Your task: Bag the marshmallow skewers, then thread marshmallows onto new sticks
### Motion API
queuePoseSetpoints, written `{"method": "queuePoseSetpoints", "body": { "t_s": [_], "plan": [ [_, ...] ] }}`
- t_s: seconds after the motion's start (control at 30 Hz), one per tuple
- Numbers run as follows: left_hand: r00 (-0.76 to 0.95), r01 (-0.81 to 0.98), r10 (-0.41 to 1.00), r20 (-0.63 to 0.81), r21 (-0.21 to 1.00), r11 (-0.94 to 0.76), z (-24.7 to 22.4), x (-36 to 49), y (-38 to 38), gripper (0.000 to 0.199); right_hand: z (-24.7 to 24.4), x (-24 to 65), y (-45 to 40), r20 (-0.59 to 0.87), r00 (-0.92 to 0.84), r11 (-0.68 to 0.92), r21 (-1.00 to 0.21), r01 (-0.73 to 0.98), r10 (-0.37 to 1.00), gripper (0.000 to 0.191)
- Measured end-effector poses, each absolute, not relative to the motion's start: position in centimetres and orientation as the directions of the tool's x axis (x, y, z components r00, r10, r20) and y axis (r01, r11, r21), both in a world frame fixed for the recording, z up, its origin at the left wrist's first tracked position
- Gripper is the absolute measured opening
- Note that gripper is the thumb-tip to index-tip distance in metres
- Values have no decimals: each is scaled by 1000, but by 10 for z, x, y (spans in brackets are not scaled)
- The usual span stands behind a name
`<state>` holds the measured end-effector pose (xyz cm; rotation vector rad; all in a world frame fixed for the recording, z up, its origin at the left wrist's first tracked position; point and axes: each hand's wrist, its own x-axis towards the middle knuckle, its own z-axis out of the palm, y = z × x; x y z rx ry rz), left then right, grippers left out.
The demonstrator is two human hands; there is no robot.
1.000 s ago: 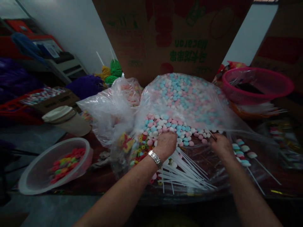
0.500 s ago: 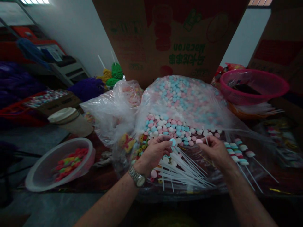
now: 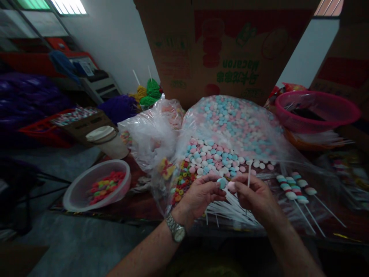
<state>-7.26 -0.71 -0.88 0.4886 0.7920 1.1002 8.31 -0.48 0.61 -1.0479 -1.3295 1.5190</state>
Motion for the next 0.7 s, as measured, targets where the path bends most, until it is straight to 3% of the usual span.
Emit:
{"method": "queuePoseSetpoints", "body": {
  "t_s": [0.1,0.27,0.4,0.57,0.7],
  "plan": [
    [243,-572,908,-341,706,418,-9,-71,-9,23,3,83,-8,-63,-303,-95,-991,-93,951,27],
    [245,-499,920,-307,774,391,-3,-68,-15,22,-5,77,-10,160,-201,210,-943,259,966,17],
    [286,-455,928,-238,819,350,-7,-68,-20,25,-9,74,-11,190,-215,269,-854,445,958,19],
    [116,-371,958,-260,884,285,-13,-67,-21,27,-12,85,-22,224,-280,350,-740,574,933,33],
    [-36,-322,961,-275,913,249,-9,-66,-19,37,-14,100,-39,162,-349,378,-552,743,923,43]
  ]
}}
